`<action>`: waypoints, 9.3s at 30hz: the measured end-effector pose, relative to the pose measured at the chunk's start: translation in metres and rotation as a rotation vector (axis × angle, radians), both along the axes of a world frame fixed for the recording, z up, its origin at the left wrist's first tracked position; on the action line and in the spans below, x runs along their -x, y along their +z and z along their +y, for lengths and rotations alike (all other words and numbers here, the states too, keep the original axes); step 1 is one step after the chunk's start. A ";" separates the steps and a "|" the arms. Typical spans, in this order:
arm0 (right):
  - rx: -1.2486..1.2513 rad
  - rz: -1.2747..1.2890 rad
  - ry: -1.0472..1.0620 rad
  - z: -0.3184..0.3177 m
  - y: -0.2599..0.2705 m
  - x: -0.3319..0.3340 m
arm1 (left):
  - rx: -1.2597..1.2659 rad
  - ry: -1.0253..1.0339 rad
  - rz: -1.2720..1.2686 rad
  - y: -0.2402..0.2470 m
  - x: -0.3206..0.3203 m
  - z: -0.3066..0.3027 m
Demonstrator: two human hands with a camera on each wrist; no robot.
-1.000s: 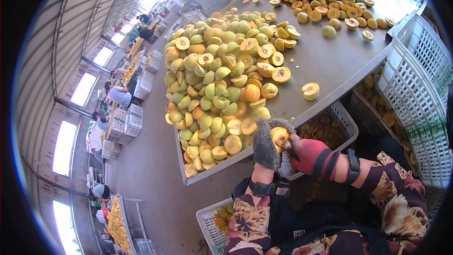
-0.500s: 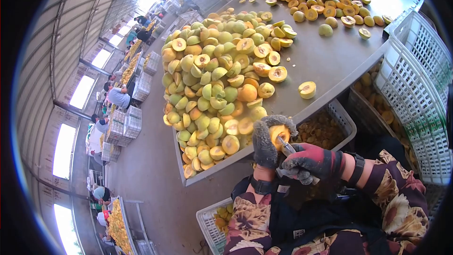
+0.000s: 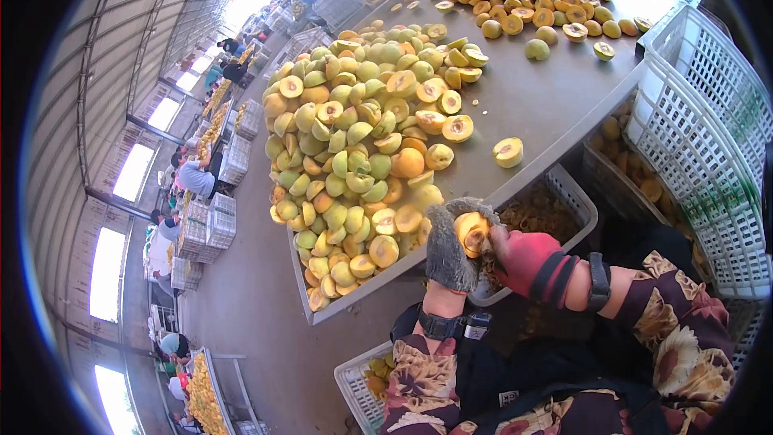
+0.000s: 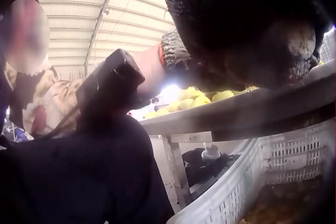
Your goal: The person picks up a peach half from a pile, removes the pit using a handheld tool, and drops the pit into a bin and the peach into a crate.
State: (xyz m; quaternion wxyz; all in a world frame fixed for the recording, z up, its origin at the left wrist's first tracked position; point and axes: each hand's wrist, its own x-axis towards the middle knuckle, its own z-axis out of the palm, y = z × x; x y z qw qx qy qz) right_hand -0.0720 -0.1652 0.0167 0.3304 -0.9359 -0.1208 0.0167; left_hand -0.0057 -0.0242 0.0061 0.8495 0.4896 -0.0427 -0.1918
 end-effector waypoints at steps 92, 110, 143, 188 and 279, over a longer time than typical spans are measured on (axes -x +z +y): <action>-1.184 0.429 0.141 -0.007 -0.027 -0.045 | -0.869 0.089 -0.588 0.005 0.029 0.045; -0.141 -0.273 -0.028 0.006 -0.002 -0.032 | 0.267 0.195 0.216 -0.009 -0.018 0.031; -0.351 0.167 0.032 0.030 -0.004 -0.021 | -0.930 0.410 -1.023 0.003 -0.001 0.025; -0.257 0.200 0.099 0.030 -0.013 -0.019 | -0.303 -0.001 -0.064 -0.024 -0.018 0.043; 0.229 0.153 0.017 -0.021 0.009 -0.004 | -0.358 0.507 -0.023 0.045 0.084 0.183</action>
